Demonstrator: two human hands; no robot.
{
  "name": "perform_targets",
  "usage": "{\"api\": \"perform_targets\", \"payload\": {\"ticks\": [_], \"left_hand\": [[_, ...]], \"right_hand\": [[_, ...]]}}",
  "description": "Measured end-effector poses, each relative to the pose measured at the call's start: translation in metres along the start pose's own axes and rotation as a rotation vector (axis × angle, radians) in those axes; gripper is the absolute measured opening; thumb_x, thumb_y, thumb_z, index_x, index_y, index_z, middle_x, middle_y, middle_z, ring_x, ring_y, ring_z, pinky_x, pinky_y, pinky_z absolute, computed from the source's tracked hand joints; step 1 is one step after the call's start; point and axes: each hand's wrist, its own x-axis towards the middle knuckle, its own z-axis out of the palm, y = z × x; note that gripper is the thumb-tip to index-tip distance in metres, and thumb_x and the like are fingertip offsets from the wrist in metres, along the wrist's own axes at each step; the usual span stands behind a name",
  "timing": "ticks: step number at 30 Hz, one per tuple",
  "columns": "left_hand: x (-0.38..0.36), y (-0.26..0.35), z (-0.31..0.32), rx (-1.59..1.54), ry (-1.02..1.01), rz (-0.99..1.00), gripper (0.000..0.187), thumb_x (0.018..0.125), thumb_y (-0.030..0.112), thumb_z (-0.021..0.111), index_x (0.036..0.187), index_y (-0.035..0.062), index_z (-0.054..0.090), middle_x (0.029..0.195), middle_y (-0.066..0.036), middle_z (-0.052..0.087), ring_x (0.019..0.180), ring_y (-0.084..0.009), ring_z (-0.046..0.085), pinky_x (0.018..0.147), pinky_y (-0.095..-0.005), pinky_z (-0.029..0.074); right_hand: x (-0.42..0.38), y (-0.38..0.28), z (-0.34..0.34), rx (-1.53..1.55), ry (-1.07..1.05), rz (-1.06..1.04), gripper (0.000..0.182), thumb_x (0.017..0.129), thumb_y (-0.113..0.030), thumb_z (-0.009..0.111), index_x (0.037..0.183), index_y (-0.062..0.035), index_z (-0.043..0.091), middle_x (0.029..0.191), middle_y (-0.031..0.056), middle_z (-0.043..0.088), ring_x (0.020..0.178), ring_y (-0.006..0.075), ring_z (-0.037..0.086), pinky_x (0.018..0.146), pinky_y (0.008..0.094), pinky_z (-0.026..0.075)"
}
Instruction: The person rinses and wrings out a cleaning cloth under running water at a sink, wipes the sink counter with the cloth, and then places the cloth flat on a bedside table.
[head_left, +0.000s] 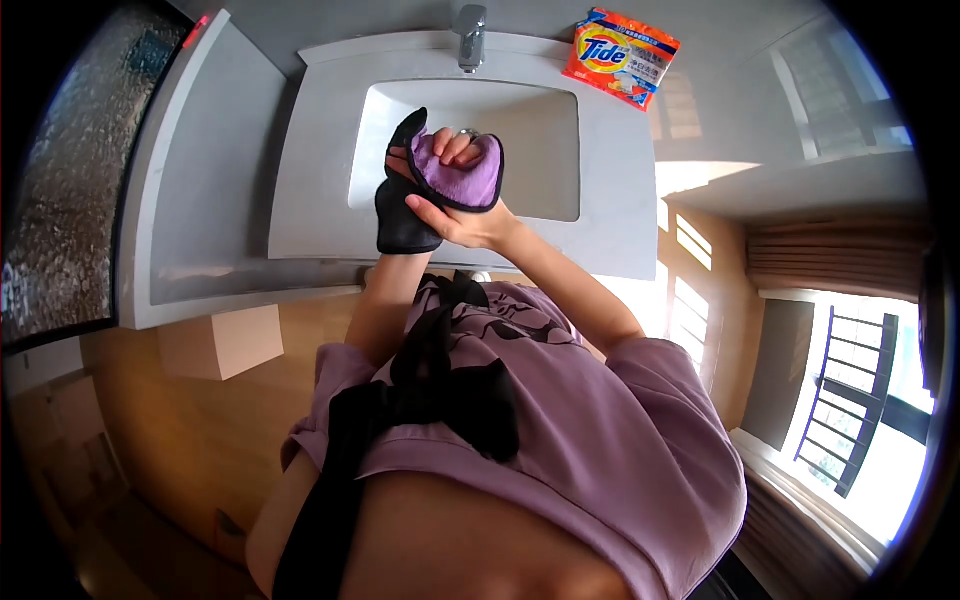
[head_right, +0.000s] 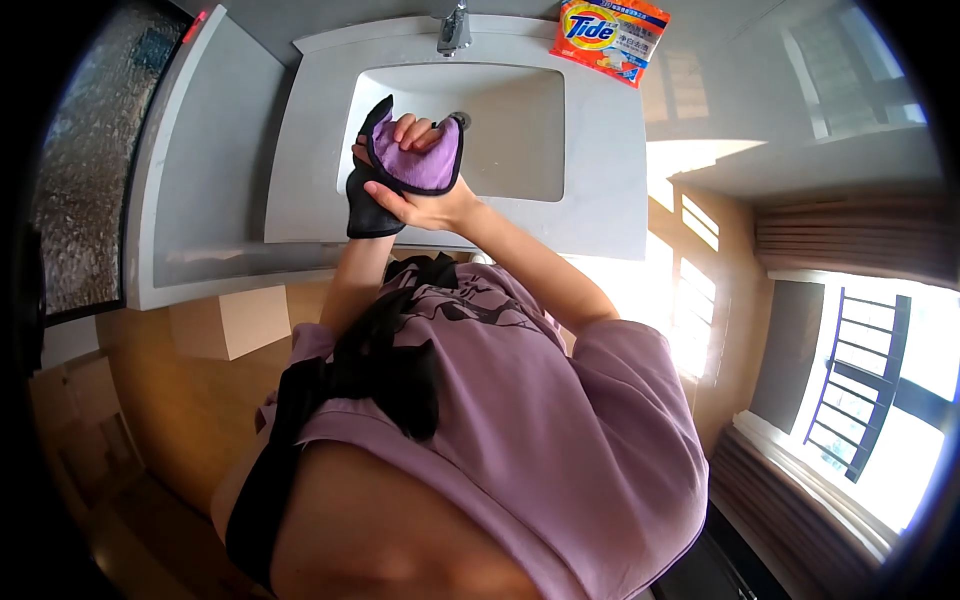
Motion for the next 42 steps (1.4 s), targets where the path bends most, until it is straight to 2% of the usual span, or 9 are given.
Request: {"api": "perform_targets", "payload": {"ticks": [6, 19, 20, 22, 26, 28, 30, 34, 42], "left_hand": [[-0.019, 0.003, 0.041, 0.515, 0.833, 0.015, 0.028, 0.091, 0.032, 0.033, 0.106, 0.0088, 0.038, 0.106, -0.006, 0.039, 0.106, -0.0194, 0.035, 0.095, -0.0295, 0.023], [-0.021, 0.023, 0.061, 0.817, 1.689, -0.034, 0.03, 0.089, 0.033, 0.036, 0.065, 0.014, 0.032, 0.066, 0.001, 0.031, 0.071, -0.0153, 0.033, 0.07, -0.0262, 0.03], [-0.016, 0.028, 0.061, 0.412, 1.105, -0.127, 0.025, 0.087, 0.027, 0.036, 0.066, 0.0139, 0.035, 0.068, 0.0, 0.035, 0.073, -0.0151, 0.035, 0.07, -0.0263, 0.031], [-0.036, 0.042, 0.054, 0.406, 0.979, -0.128, 0.021, 0.084, 0.022, 0.038, 0.065, 0.0141, 0.035, 0.066, 0.001, 0.035, 0.07, -0.0146, 0.034, 0.069, -0.0258, 0.031], [-0.044, 0.044, 0.056, 0.343, 1.004, -0.112, 0.022, 0.085, 0.022, 0.037, 0.064, 0.0137, 0.036, 0.066, 0.001, 0.037, 0.07, -0.015, 0.037, 0.069, -0.0257, 0.032], [-0.018, 0.03, 0.072, 0.509, 1.41, -0.091, 0.021, 0.086, 0.023, 0.036, 0.068, 0.0125, 0.041, 0.069, 0.001, 0.043, 0.074, -0.0172, 0.041, 0.072, -0.0281, 0.035], [-0.021, 0.029, 0.088, 0.413, 1.27, 0.026, 0.032, 0.088, 0.028, 0.038, 0.103, 0.0024, 0.051, 0.096, -0.009, 0.055, 0.099, -0.0219, 0.05, 0.089, -0.0316, 0.039], [0.018, 0.016, 0.111, 1.086, 0.777, -0.237, 0.038, 0.088, 0.023, 0.04, 0.119, 0.0011, 0.044, 0.117, -0.009, 0.05, 0.108, -0.019, 0.048, 0.096, -0.0314, 0.034], [0.014, 0.027, 0.129, 1.295, 0.845, -0.204, 0.041, 0.087, 0.022, 0.042, 0.12, -0.0025, 0.042, 0.12, -0.011, 0.048, 0.106, -0.0193, 0.05, 0.097, -0.0318, 0.035]], "right_hand": [[-0.006, 0.0, 0.017, 0.085, 0.176, -0.076, 0.04, 0.078, -0.023, 0.053, 0.114, -0.0039, 0.055, 0.109, 0.0064, 0.054, 0.091, 0.0229, 0.037, 0.081, 0.03, 0.032], [-0.016, 0.002, 0.014, 0.085, -0.082, -0.083, 0.045, 0.089, -0.025, 0.037, 0.13, -0.0058, 0.037, 0.13, 0.0167, 0.039, 0.122, 0.0299, 0.036, 0.099, 0.0384, 0.028], [-0.017, 0.002, 0.017, 0.086, -0.082, -0.082, 0.045, 0.089, -0.025, 0.037, 0.13, -0.0058, 0.037, 0.13, 0.0167, 0.039, 0.122, 0.0299, 0.036, 0.099, 0.0384, 0.028], [-0.02, 0.004, 0.021, 0.159, -0.109, -0.029, 0.047, 0.09, -0.026, 0.035, 0.133, -0.0064, 0.033, 0.126, 0.0224, 0.039, 0.116, 0.0322, 0.04, 0.096, 0.038, 0.03], [-0.021, -0.001, 0.02, 0.404, -0.297, 0.156, 0.046, 0.092, -0.023, 0.03, 0.135, -0.006, 0.029, 0.116, 0.0245, 0.046, 0.107, 0.037, 0.046, 0.094, 0.0378, 0.032], [-0.018, 0.003, 0.024, 0.491, -0.224, 0.158, 0.042, 0.091, -0.018, 0.036, 0.131, -0.0041, 0.036, 0.118, 0.0202, 0.05, 0.107, 0.0322, 0.049, 0.094, 0.0352, 0.033], [-0.017, 0.011, 0.02, 0.685, 0.114, 0.124, 0.036, 0.089, -0.012, 0.045, 0.123, -0.0019, 0.045, 0.12, 0.0137, 0.052, 0.109, 0.0227, 0.05, 0.094, 0.0316, 0.034], [-0.035, 0.051, 0.024, 0.803, 0.467, 0.463, 0.029, 0.081, -0.009, 0.058, 0.109, -0.0036, 0.056, 0.109, 0.0072, 0.059, 0.099, 0.0162, 0.052, 0.085, 0.0291, 0.04], [-0.007, 0.075, 0.031, 0.571, 0.156, 0.343, 0.052, 0.067, -0.007, 0.068, 0.116, -0.0069, 0.049, 0.115, 0.0077, 0.05, 0.105, 0.019, 0.046, 0.087, 0.0326, 0.038]]}}
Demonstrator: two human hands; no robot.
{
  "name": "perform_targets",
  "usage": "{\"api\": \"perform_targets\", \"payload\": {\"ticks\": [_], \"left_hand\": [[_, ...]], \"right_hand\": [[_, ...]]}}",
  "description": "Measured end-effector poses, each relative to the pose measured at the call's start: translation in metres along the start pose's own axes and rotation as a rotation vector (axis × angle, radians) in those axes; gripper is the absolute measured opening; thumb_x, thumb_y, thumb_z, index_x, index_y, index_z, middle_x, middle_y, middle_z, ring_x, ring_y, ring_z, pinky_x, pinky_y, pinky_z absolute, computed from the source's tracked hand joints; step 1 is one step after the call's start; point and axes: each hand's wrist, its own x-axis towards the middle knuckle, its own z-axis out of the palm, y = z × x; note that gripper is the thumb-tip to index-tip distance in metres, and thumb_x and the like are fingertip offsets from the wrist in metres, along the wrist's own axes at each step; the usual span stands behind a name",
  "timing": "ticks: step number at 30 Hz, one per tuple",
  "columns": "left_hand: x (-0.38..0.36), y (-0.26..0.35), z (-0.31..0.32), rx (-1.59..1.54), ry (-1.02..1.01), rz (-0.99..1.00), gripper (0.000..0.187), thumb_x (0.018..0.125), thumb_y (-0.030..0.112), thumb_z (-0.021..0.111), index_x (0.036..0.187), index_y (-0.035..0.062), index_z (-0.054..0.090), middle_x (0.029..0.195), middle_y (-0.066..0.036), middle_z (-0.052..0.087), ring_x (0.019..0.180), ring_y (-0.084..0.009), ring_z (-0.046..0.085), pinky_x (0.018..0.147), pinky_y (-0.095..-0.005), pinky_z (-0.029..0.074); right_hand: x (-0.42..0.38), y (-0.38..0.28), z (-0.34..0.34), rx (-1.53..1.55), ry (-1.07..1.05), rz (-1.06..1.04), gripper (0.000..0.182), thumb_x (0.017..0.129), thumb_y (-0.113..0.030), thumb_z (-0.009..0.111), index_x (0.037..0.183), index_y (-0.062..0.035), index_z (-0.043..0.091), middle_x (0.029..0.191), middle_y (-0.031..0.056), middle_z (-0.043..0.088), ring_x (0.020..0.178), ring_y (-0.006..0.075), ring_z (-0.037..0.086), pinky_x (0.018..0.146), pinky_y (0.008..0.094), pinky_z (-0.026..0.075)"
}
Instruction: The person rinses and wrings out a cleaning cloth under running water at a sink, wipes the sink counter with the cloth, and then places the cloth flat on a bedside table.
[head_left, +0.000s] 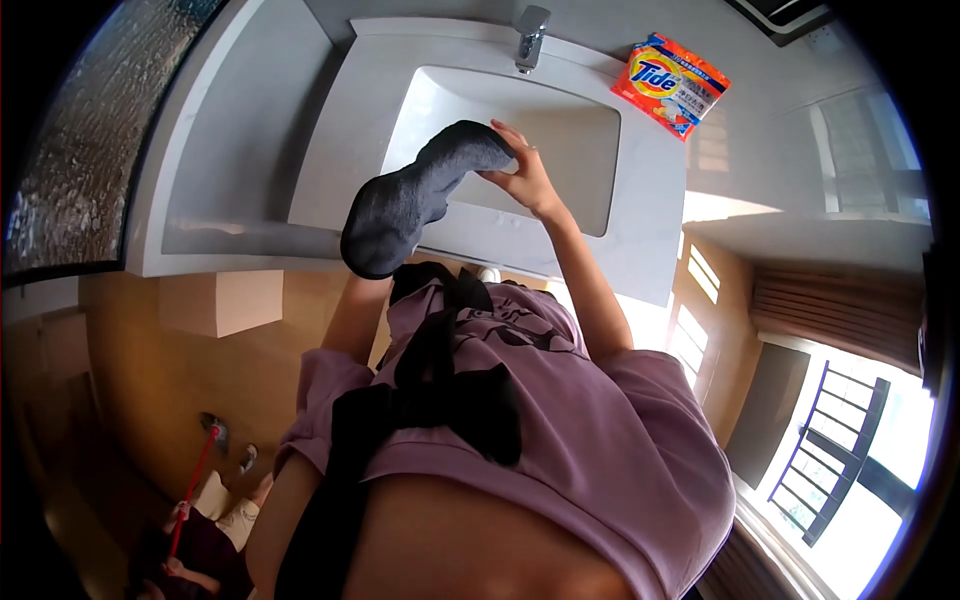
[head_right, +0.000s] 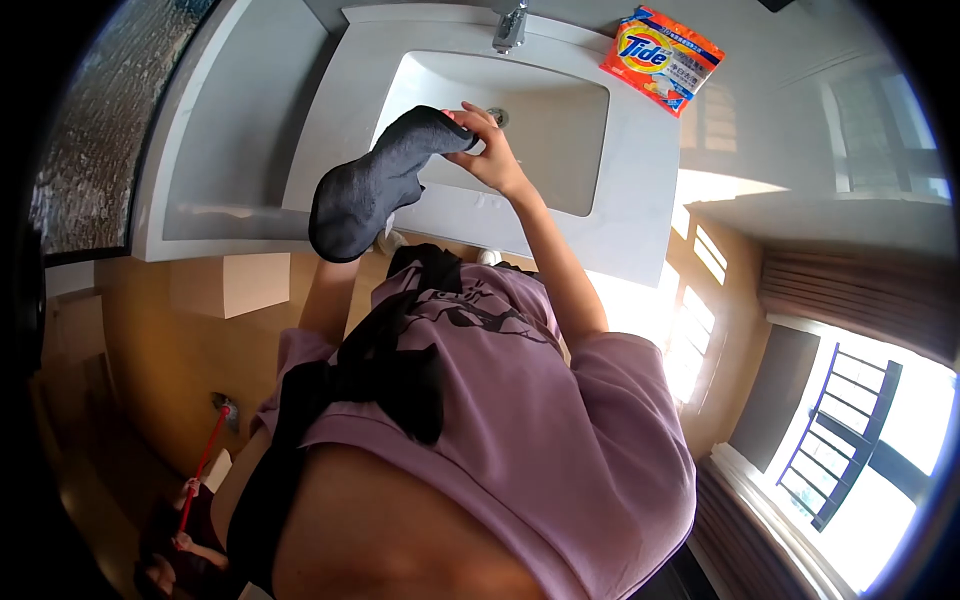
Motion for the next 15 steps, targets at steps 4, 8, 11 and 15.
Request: {"api": "perform_targets", "payload": {"ticks": [4, 8, 11, 15], "left_hand": [[0.002, 0.018, -0.015, 0.226, 0.052, 0.005, 0.043, 0.086, 0.022, 0.043, 0.121, -0.0043, 0.041, 0.122, -0.012, 0.048, 0.106, -0.0195, 0.05, 0.098, -0.032, 0.035], [-0.03, 0.046, -0.07, 0.427, 0.123, -0.14, 0.043, 0.087, 0.018, 0.043, 0.124, -0.0036, 0.039, 0.124, -0.013, 0.046, 0.11, -0.0179, 0.048, 0.099, -0.0329, 0.034], [-0.077, 0.043, -0.089, 0.057, 0.42, -0.442, 0.047, 0.092, 0.032, 0.034, 0.125, -0.0016, 0.04, 0.125, -0.014, 0.046, 0.115, -0.0215, 0.046, 0.099, -0.0355, 0.034], [-0.086, 0.045, -0.074, -0.601, 0.46, -0.509, 0.067, 0.089, 0.053, 0.025, 0.124, -0.0018, 0.041, 0.125, -0.014, 0.047, 0.116, -0.0245, 0.044, 0.1, -0.0386, 0.033]], "right_hand": [[0.017, -0.017, -0.021, 0.016, -0.336, 0.076, 0.024, 0.067, 0.004, 0.06, 0.09, 0.002, 0.063, 0.076, 0.0036, 0.063, 0.069, 0.0071, 0.055, 0.063, 0.0212, 0.045], [0.026, -0.052, -0.032, 0.168, -0.438, 0.21, 0.023, 0.065, 0.005, 0.061, 0.088, 0.0047, 0.062, 0.077, 0.0039, 0.062, 0.071, 0.0079, 0.055, 0.066, 0.0217, 0.045], [0.037, -0.07, -0.034, 0.259, -0.495, 0.2, 0.023, 0.063, 0.007, 0.061, 0.086, 0.0063, 0.061, 0.077, 0.0041, 0.061, 0.073, 0.0084, 0.054, 0.067, 0.0216, 0.044], [0.057, -0.088, -0.028, 0.158, -0.743, 0.19, 0.026, 0.061, 0.006, 0.062, 0.086, 0.0049, 0.06, 0.077, 0.0026, 0.06, 0.072, 0.0078, 0.054, 0.067, 0.0205, 0.043]]}}
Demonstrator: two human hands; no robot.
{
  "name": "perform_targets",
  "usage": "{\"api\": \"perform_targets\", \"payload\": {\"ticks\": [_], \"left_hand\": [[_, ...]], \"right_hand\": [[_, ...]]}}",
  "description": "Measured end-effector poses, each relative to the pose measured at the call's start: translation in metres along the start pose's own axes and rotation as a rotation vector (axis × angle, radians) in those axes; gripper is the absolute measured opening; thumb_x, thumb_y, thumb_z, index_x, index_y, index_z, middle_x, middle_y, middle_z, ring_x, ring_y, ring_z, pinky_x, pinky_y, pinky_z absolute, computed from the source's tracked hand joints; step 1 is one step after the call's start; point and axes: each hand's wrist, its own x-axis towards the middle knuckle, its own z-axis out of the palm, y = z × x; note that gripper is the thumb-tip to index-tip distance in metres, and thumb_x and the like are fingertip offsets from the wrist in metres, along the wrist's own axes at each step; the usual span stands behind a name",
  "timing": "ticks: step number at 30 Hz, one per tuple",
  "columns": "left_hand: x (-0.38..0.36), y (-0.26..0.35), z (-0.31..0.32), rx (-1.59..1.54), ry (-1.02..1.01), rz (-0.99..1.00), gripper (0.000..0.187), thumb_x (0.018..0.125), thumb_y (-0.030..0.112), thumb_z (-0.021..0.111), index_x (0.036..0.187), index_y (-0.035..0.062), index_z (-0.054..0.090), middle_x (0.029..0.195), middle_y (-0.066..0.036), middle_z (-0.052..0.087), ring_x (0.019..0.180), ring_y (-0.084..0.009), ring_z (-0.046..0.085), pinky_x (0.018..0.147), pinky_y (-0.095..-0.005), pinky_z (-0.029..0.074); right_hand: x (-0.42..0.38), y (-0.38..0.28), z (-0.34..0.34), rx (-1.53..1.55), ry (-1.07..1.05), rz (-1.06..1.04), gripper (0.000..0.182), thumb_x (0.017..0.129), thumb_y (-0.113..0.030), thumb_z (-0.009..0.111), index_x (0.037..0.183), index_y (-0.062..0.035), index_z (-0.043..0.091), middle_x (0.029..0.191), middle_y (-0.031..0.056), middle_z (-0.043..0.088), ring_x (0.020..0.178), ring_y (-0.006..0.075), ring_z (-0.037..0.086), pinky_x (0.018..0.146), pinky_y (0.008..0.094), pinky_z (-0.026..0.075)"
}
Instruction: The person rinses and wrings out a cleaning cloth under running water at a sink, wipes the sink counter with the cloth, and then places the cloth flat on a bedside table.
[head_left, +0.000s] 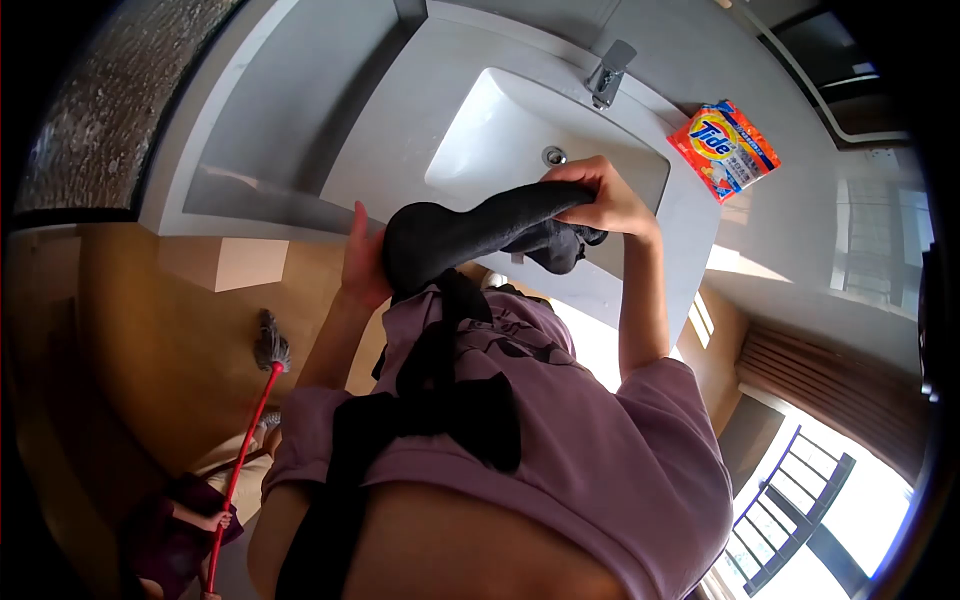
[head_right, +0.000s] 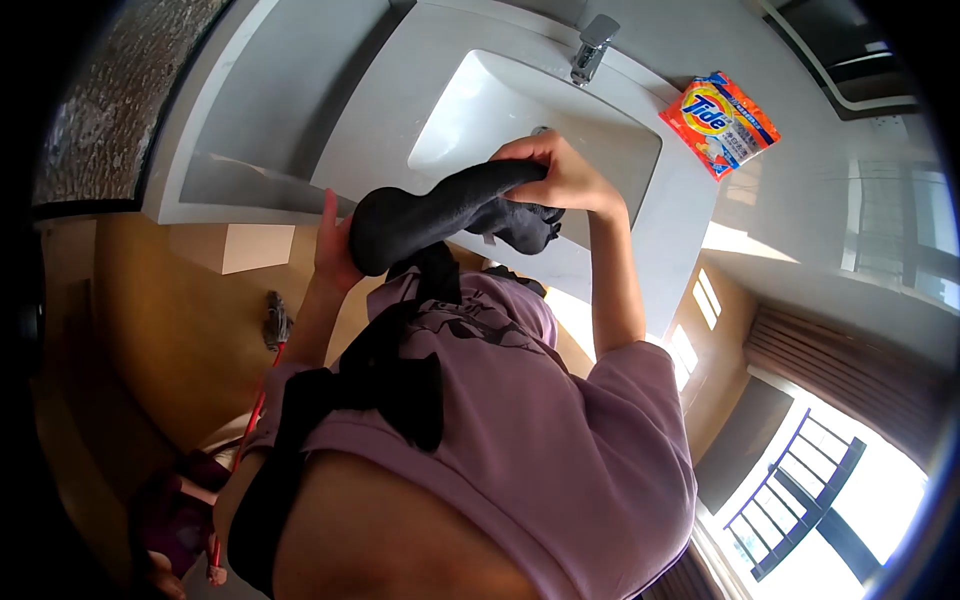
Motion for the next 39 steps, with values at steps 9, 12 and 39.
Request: {"api": "perform_targets", "payload": {"ticks": [9, 12, 39], "left_hand": [[0.075, 0.098, 0.014, 1.233, 0.076, 0.548, 0.018, 0.082, 0.012, 0.06, 0.096, 0.001, 0.064, 0.089, -0.001, 0.06, 0.084, -0.0093, 0.054, 0.076, -0.021, 0.041], [0.12, 0.159, 0.042, 1.472, -0.029, 0.618, 0.015, 0.079, 0.009, 0.062, 0.092, 0.0035, 0.067, 0.091, -0.002, 0.061, 0.086, -0.0111, 0.054, 0.076, -0.0217, 0.042], [0.395, 0.179, -0.123, 2.403, 0.202, 1.014, 0.042, 0.084, 0.026, 0.045, 0.125, 0.0155, 0.044, 0.131, -0.006, 0.041, 0.124, -0.0238, 0.034, 0.098, -0.0504, 0.028]], "right_hand": [[0.066, 0.03, -0.057, -0.4, 0.072, 0.298, 0.015, 0.072, -0.005, 0.066, 0.085, 0.0, 0.062, 0.066, 0.0006, 0.055, 0.06, 0.0079, 0.047, 0.056, 0.0219, 0.039], [0.101, 0.015, -0.078, -0.603, 0.372, 0.214, 0.017, 0.073, -0.009, 0.068, 0.087, -0.0014, 0.062, 0.063, -0.0018, 0.053, 0.057, 0.0078, 0.046, 0.053, 0.0229, 0.04], [0.327, 0.243, -0.044, -1.18, 0.962, 0.272, 0.05, 0.085, -0.028, 0.039, 0.129, -0.0039, 0.036, 0.135, 0.0099, 0.035, 0.127, 0.0252, 0.029, 0.104, 0.0423, 0.021]]}}
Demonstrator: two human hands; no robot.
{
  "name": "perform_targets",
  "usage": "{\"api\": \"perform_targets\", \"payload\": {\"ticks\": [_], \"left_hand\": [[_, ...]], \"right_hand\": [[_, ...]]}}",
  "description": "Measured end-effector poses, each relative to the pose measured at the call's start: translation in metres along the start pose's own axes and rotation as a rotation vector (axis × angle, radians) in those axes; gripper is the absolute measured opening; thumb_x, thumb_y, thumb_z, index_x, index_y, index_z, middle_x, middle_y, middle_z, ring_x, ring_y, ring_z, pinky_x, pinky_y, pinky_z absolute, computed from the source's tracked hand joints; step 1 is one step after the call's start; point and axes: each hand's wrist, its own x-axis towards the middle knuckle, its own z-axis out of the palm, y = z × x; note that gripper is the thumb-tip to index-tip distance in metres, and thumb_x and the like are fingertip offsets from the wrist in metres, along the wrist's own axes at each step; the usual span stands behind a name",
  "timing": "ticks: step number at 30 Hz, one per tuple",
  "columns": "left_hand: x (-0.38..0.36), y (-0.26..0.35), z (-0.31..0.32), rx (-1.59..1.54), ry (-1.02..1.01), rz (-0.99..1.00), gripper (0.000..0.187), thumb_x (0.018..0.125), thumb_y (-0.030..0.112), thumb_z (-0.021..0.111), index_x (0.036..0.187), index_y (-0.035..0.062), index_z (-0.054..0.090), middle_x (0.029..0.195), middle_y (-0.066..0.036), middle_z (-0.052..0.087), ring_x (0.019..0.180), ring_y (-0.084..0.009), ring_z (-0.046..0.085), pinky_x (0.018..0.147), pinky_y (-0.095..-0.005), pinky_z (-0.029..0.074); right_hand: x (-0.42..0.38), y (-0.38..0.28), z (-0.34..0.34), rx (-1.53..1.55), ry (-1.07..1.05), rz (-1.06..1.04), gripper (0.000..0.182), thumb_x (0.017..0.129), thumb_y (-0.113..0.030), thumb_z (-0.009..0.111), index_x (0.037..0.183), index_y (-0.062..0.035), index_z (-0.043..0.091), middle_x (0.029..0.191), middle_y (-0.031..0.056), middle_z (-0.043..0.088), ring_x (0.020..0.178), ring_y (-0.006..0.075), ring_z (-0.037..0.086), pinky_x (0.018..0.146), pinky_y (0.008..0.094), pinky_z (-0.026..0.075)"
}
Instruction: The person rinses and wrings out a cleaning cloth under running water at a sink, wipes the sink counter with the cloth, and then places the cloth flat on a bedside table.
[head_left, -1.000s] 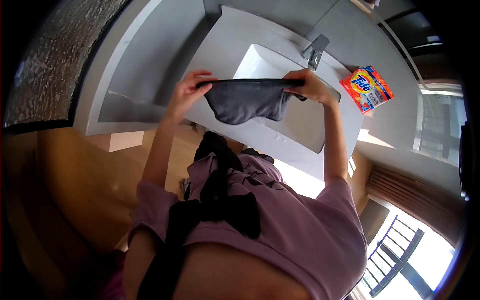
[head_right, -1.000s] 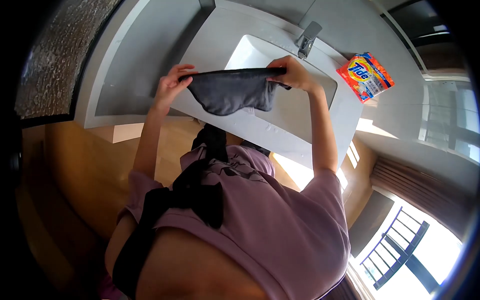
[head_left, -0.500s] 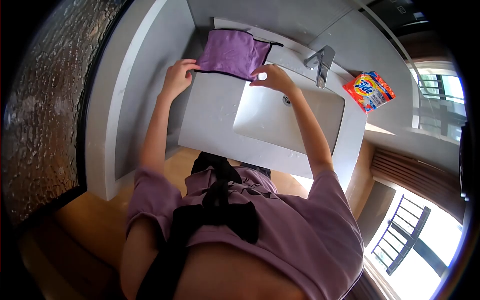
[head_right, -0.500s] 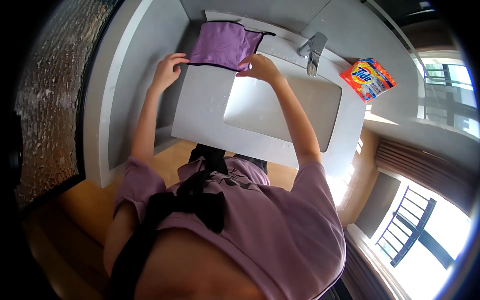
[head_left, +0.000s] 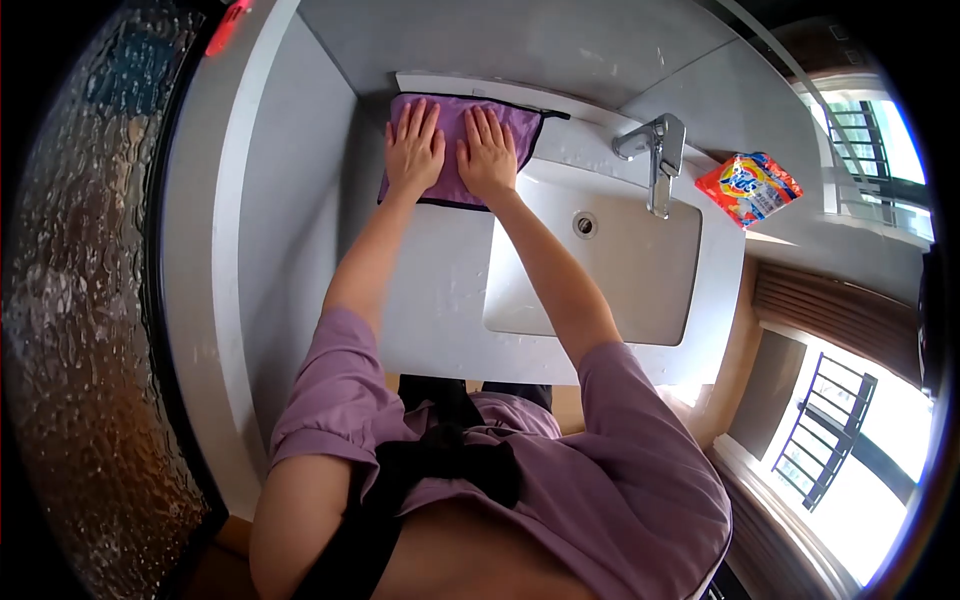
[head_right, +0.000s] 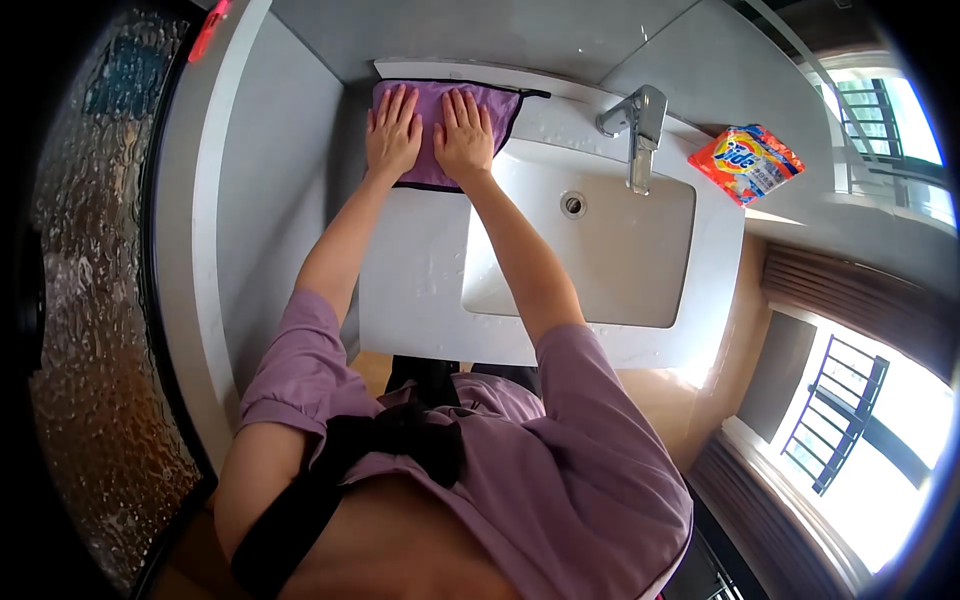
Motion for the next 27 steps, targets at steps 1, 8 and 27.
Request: {"api": "perform_targets", "payload": {"ticks": [1, 8, 27], "left_hand": [[0.006, -0.003, 0.003, 0.002, 0.001, 0.008, 0.042, 0.084, 0.027, 0.044, 0.125, 0.0173, 0.045, 0.131, -0.004, 0.041, 0.123, -0.0238, 0.035, 0.098, -0.0508, 0.028], [-0.004, -0.001, -0.001, 0.047, 0.021, 0.042, 0.042, 0.086, 0.027, 0.043, 0.126, 0.0165, 0.044, 0.133, -0.005, 0.039, 0.123, -0.0239, 0.037, 0.097, -0.0502, 0.031], [-0.288, 0.104, -0.146, 0.131, -0.349, -0.304, 0.057, 0.085, 0.033, 0.029, 0.134, 0.0032, 0.028, 0.142, -0.013, 0.022, 0.133, -0.0283, 0.015, 0.106, -0.0469, 0.009]], "right_hand": [[0.006, -0.002, -0.003, -0.009, 0.008, -0.002, 0.051, 0.084, -0.028, 0.04, 0.128, -0.004, 0.037, 0.135, 0.0098, 0.036, 0.127, 0.025, 0.029, 0.104, 0.0424, 0.021], [0.006, -0.004, 0.0, -0.024, 0.015, -0.029, 0.05, 0.084, -0.029, 0.039, 0.127, -0.0028, 0.039, 0.135, 0.011, 0.035, 0.127, 0.0259, 0.029, 0.104, 0.0415, 0.021], [-0.259, -0.087, -0.111, 0.259, -0.394, -0.298, 0.058, 0.081, -0.027, 0.044, 0.13, 0.0015, 0.033, 0.139, 0.015, 0.027, 0.131, 0.0277, 0.021, 0.106, 0.0398, 0.016]]}}
